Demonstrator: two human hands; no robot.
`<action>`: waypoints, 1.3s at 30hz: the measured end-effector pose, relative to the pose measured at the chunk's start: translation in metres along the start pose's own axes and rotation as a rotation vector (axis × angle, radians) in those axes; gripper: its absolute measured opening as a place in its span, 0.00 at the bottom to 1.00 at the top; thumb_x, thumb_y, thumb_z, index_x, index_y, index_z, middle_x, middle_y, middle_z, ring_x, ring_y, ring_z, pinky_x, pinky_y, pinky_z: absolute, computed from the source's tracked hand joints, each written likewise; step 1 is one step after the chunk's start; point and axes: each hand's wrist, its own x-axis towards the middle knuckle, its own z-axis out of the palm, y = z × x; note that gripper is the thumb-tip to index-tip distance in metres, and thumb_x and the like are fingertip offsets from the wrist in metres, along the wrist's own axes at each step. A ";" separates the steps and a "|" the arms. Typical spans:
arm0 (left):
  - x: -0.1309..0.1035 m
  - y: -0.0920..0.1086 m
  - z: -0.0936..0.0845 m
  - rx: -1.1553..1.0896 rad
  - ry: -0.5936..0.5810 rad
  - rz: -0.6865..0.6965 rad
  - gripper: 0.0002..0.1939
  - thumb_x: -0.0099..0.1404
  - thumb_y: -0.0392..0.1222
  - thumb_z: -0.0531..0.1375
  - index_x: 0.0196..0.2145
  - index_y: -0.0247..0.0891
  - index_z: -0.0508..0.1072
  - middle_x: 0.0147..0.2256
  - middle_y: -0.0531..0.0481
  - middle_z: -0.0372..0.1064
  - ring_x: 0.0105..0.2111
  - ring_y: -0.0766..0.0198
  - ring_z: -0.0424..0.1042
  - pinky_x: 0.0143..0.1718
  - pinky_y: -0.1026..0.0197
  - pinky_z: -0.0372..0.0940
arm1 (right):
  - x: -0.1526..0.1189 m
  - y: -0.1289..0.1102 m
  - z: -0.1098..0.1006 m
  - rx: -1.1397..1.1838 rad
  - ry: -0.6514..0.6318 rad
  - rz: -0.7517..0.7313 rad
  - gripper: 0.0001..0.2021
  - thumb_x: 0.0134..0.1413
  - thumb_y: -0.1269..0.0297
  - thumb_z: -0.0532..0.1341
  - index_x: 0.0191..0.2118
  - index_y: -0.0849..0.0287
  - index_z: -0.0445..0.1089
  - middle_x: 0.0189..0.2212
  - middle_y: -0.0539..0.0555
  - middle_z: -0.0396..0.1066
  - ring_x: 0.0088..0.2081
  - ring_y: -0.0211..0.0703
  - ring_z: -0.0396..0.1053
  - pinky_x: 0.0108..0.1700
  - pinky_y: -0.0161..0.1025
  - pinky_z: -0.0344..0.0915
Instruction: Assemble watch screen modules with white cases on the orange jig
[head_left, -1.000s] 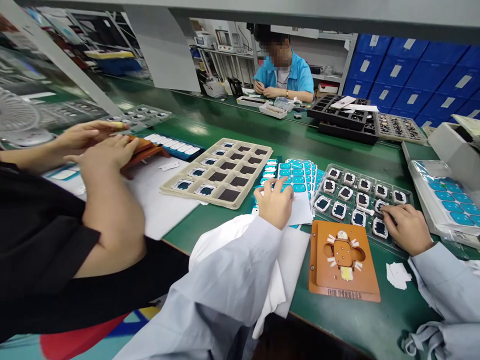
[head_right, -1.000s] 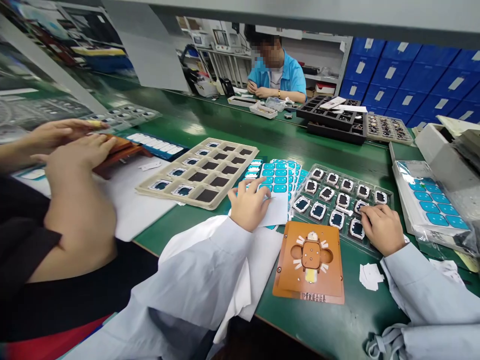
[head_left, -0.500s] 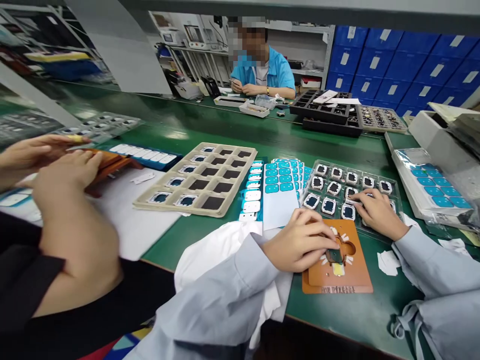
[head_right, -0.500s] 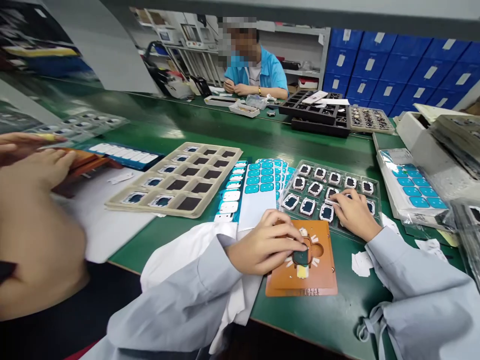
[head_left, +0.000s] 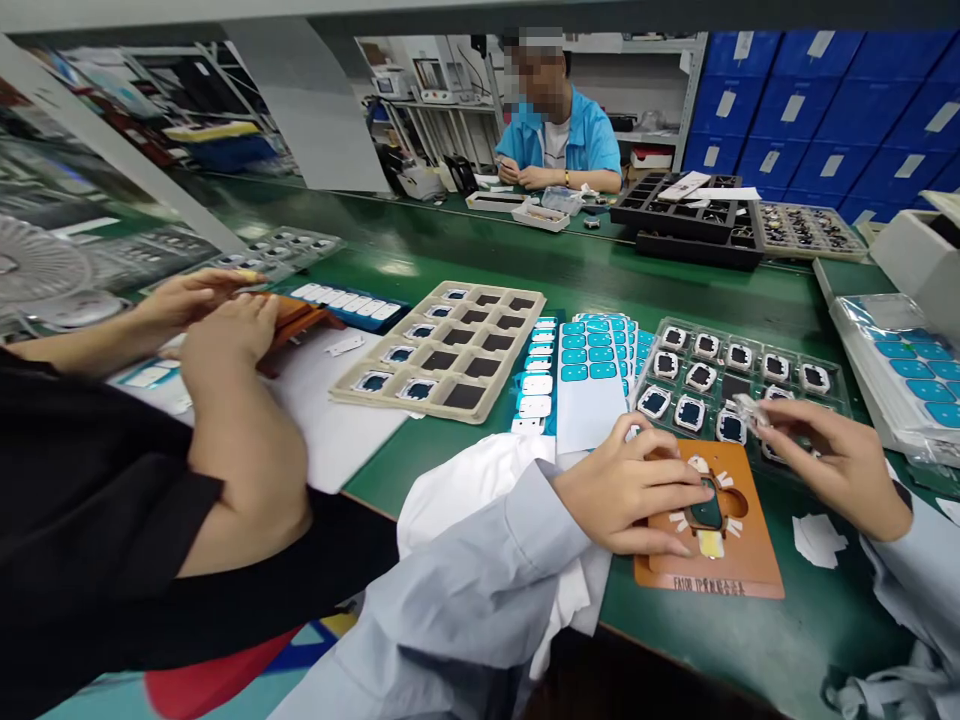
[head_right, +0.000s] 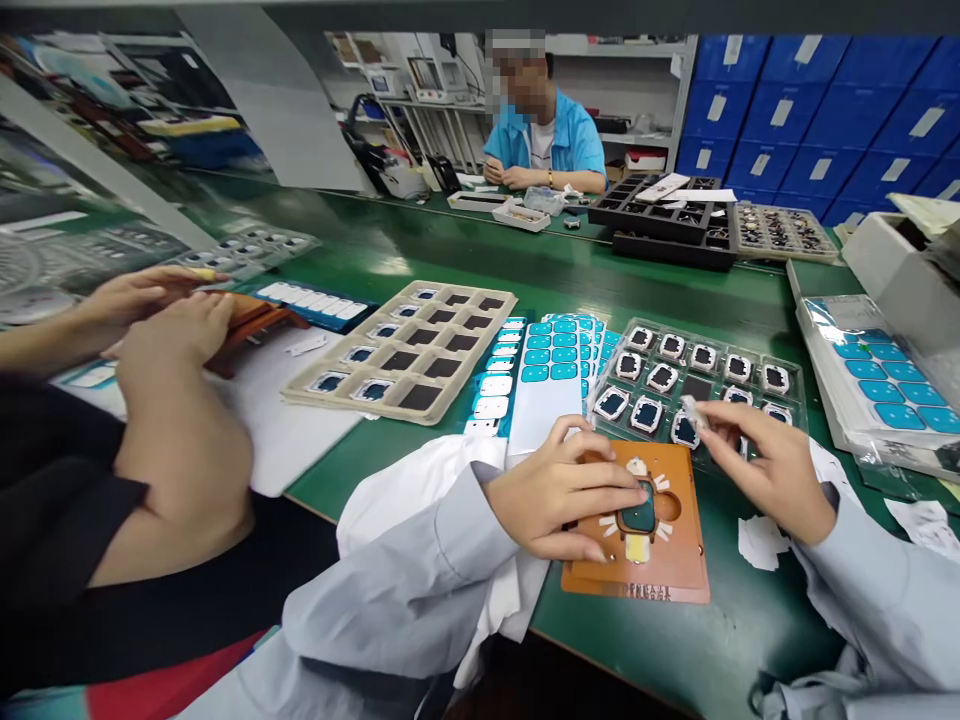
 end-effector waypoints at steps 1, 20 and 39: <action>0.000 0.000 -0.001 0.009 0.023 0.023 0.26 0.72 0.59 0.47 0.54 0.39 0.68 0.48 0.48 0.73 0.48 0.54 0.63 0.51 0.47 0.49 | -0.002 -0.012 -0.003 0.055 -0.039 -0.012 0.09 0.68 0.64 0.59 0.51 0.51 0.70 0.40 0.52 0.72 0.34 0.45 0.71 0.35 0.41 0.68; 0.006 0.005 -0.006 -0.088 0.051 0.066 0.24 0.72 0.58 0.47 0.47 0.35 0.71 0.44 0.46 0.74 0.44 0.56 0.64 0.47 0.48 0.52 | -0.003 -0.043 -0.024 0.102 -0.455 -0.236 0.13 0.72 0.61 0.54 0.57 0.57 0.63 0.40 0.56 0.67 0.35 0.43 0.68 0.32 0.37 0.65; 0.008 0.014 -0.002 -0.316 0.248 -0.404 0.23 0.52 0.55 0.72 0.36 0.37 0.71 0.38 0.49 0.72 0.41 0.59 0.63 0.46 0.55 0.58 | -0.015 -0.047 0.008 0.151 -0.236 -0.290 0.11 0.66 0.69 0.60 0.52 0.59 0.69 0.54 0.63 0.65 0.41 0.47 0.67 0.37 0.46 0.65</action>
